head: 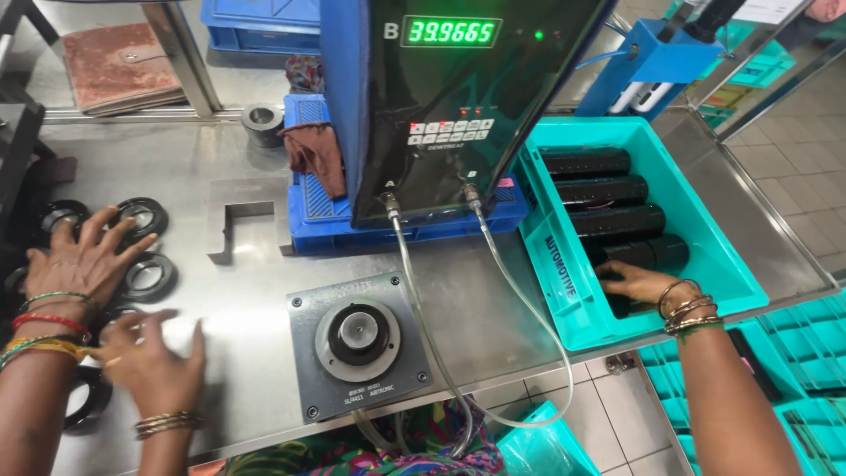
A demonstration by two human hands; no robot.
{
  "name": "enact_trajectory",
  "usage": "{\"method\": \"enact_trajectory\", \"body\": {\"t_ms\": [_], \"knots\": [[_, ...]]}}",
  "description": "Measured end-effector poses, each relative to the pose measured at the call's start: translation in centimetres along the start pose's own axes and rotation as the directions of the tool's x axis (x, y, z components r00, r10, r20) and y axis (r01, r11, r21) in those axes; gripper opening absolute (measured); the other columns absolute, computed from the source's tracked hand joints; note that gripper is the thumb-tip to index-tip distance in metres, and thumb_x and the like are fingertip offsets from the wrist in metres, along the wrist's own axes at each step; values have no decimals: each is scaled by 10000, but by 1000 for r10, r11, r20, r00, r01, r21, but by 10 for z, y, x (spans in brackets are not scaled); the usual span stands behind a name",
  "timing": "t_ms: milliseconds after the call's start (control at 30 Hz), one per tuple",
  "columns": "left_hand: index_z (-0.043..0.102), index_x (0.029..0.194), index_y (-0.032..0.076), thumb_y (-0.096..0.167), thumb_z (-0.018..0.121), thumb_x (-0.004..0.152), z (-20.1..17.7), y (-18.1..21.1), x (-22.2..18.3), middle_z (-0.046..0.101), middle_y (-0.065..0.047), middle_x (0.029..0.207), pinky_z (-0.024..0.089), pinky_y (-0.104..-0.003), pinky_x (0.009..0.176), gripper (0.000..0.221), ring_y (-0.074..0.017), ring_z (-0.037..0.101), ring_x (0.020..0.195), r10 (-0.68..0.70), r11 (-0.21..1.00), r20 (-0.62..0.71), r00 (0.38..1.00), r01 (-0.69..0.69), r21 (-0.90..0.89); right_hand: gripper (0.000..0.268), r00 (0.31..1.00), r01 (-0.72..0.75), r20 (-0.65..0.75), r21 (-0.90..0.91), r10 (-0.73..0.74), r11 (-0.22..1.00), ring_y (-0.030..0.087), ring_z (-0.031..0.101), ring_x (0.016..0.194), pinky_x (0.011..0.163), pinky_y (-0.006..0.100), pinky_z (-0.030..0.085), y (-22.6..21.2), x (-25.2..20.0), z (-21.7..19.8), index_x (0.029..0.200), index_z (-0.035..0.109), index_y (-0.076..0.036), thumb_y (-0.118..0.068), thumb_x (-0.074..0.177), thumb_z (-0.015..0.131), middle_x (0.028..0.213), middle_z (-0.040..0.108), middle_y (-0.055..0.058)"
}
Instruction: Measure and assemble industrial rings or bearings using a digital gauge and jig.
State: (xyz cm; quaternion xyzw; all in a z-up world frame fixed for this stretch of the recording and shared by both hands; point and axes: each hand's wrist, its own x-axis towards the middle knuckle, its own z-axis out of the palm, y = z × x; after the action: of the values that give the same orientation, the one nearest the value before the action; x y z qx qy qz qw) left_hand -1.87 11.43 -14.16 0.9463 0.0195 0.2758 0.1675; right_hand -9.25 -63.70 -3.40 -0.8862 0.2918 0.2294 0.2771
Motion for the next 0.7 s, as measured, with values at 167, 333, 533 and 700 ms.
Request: {"method": "enact_trajectory", "body": {"t_ms": [167,333,533,700], "knots": [[629,1139,55,118,772,820,-46,113,2,614,-122,1201,466,-435,1034,354,-324,579,1181,122,710,42,992,-58,-702,936,960,-154,250,96,126,983,292,238,1545,1193,569,278,6,24,3,1600,329,-258,-544,786,690,1673,328,85],[649,1196,115,544,892,588,-93,199,10,588,-141,1272,442,-482,898,783,-357,542,1094,490,783,274,827,-279,-556,788,956,-48,288,359,-62,932,282,276,1526,1190,541,254,49,54,-2,1522,472,-157,-397,827,755,1593,457,154],[640,1181,118,542,893,588,-77,196,11,610,-102,1145,454,-456,931,772,-319,549,1102,521,765,256,814,-313,-563,524,964,252,-199,490,-174,835,200,518,1282,1029,358,381,10,-30,-36,1365,638,-83,-310,898,707,1373,627,112],[653,1097,107,501,900,605,-96,203,25,621,-88,1081,452,-451,914,677,-315,573,1048,527,716,119,841,-364,-595,321,825,552,-505,622,-255,556,176,647,1057,928,341,503,-29,-85,-31,1279,589,-93,-180,998,718,1241,624,93]]}}
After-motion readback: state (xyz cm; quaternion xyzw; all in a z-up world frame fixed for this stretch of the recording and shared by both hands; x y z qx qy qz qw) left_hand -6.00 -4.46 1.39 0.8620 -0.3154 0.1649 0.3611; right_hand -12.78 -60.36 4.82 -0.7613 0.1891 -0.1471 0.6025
